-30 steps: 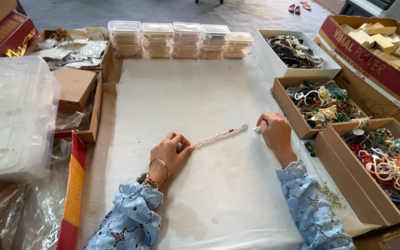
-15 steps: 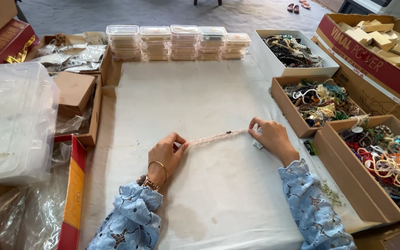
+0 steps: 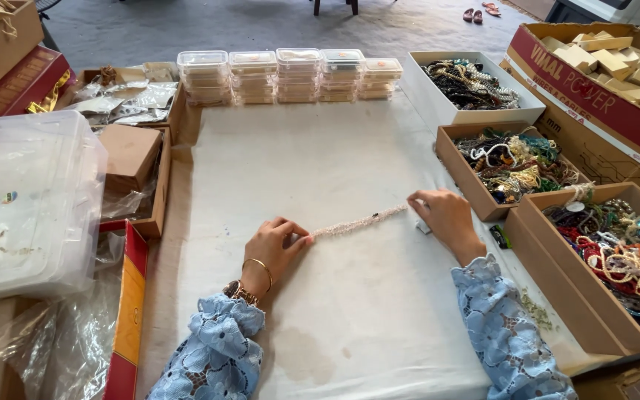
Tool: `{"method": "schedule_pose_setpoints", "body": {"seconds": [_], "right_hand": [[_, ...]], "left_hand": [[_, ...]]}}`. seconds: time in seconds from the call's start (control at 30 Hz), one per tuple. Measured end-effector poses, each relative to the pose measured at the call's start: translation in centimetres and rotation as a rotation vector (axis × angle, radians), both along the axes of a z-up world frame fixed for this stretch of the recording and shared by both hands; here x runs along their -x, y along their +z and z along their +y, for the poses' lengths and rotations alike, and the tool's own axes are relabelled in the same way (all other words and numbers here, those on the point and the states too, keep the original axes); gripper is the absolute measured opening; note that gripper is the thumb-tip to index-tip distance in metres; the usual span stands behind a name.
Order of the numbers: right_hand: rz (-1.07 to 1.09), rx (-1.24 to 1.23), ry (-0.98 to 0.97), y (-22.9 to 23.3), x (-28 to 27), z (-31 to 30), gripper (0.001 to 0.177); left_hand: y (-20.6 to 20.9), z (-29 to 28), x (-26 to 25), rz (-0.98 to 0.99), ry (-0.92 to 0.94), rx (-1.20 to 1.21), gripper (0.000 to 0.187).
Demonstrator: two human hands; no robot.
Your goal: Cleaning a beaded necklace with a cloth and placing it into a small clear plastic storage container.
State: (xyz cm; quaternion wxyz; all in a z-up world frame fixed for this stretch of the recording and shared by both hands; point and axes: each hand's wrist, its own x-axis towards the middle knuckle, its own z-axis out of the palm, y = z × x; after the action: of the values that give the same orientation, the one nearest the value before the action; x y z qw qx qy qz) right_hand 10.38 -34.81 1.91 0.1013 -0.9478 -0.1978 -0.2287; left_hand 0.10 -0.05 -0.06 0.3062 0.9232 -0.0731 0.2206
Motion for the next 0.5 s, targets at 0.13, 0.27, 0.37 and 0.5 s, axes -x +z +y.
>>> {"method": "schedule_pose_setpoints", "body": {"seconds": [0.13,0.27,0.37,0.5], "right_hand": [[0.028,-0.004,0.016,1.7,1.4,1.7,0.025],[0.233,0.006,0.011,0.3,0.3,0.7,0.024],[0.237,-0.084,0.076,0.8,0.5,0.4,0.018],[0.208,-0.057,0.056,1.0,0.8,1.6,0.015]], "left_hand": [[0.0,-0.1,0.0,0.171,0.027,0.073,0.023],[0.4,-0.2,0.1,0.216,0.007,0.049,0.025],[0.5,-0.3,0.2,0.185,-0.077,0.012,0.030],[-0.7,-0.5,-0.2,-0.077,-0.162,-0.159,0.031]]}}
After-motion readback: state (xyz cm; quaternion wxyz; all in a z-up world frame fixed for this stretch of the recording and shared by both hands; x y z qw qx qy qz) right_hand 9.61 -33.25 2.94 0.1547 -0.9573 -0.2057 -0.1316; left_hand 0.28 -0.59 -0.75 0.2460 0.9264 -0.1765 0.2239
